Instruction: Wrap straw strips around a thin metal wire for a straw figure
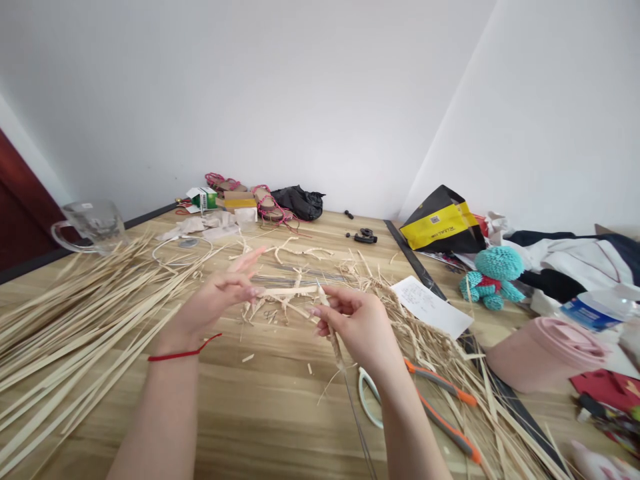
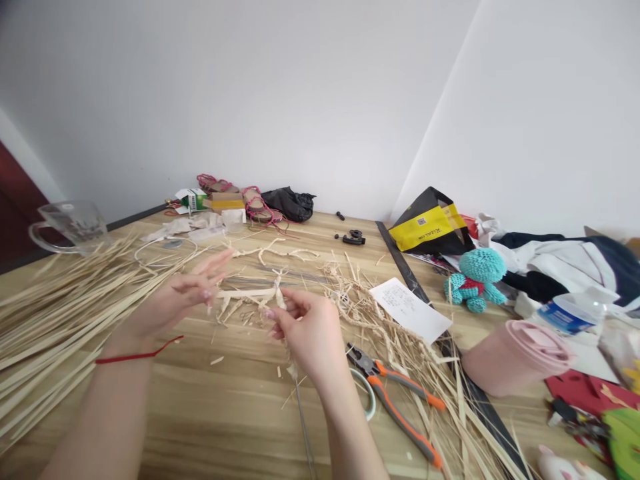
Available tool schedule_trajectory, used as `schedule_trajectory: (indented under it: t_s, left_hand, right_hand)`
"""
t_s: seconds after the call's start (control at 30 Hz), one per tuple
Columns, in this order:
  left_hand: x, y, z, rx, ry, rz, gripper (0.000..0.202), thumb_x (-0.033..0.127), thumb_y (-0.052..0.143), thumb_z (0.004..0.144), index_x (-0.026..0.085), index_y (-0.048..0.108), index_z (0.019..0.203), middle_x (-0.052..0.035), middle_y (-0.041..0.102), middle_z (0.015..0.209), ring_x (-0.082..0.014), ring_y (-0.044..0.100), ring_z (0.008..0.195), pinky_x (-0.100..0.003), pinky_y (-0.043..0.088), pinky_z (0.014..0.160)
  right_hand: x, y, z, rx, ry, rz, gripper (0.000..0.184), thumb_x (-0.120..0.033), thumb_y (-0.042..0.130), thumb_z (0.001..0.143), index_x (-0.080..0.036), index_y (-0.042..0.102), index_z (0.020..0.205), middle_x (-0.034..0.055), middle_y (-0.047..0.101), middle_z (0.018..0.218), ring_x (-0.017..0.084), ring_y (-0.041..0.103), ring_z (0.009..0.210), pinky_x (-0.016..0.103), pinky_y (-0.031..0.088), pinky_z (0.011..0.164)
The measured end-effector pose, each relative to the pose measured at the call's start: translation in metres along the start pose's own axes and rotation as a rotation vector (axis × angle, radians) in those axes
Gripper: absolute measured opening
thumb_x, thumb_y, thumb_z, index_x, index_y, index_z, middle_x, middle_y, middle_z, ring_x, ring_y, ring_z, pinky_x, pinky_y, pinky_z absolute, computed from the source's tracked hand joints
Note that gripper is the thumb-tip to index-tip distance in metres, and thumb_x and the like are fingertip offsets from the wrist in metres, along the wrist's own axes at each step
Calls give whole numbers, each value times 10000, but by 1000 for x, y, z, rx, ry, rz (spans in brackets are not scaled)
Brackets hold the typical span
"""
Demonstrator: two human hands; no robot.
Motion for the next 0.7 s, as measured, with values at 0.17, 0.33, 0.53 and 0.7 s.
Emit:
schedule_trajectory:
  t_s: [0.17, 0.33, 0.53, 0.7]
  left_hand:
    - [3, -4, -4, 34, 131, -389, 166, 409, 627, 711, 320, 642, 571, 56, 640, 1099, -301, 442, 1179, -566, 294, 1003]
    - [9, 4, 0, 19, 207, -767, 359, 459, 573, 773, 244, 501, 496, 42, 386, 416, -114, 422, 443, -390, 472, 753]
    - [18, 18, 4, 6, 78, -477, 510, 614, 472, 773, 161, 614, 589, 5, 468, 522, -112, 450, 545, -272, 399, 597]
    - [28, 31, 1, 163, -90, -128, 256, 314, 556, 824, 229, 607, 1060, 33, 451, 628, -99, 435, 586, -227, 367, 562]
  right_hand:
    - [4, 2, 3, -11, 16, -15, 225, -212, 671, 678, -145, 694, 891, -15, 594, 551, 146, 615, 459, 249, 514, 474]
    - [8, 4, 5, -5, 1, -73, 257, -191, 660, 683, -152, 685, 936, -7, 621, 586, 147, 628, 465, 239, 509, 468]
    - [8, 5, 4, -1, 6, -102, 283, -169, 644, 688, -141, 663, 969, -1, 633, 612, 150, 632, 470, 243, 506, 474]
    - [4, 6, 2, -35, 18, -63, 377, -177, 652, 682, -118, 615, 1053, -12, 616, 600, 150, 628, 482, 255, 517, 494]
Point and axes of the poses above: each hand's wrist, its own z-axis towards the middle knuckle, its own y-axis out of the palm, x = y × z, the point moved 2 cm from there along z, towards the middle knuckle
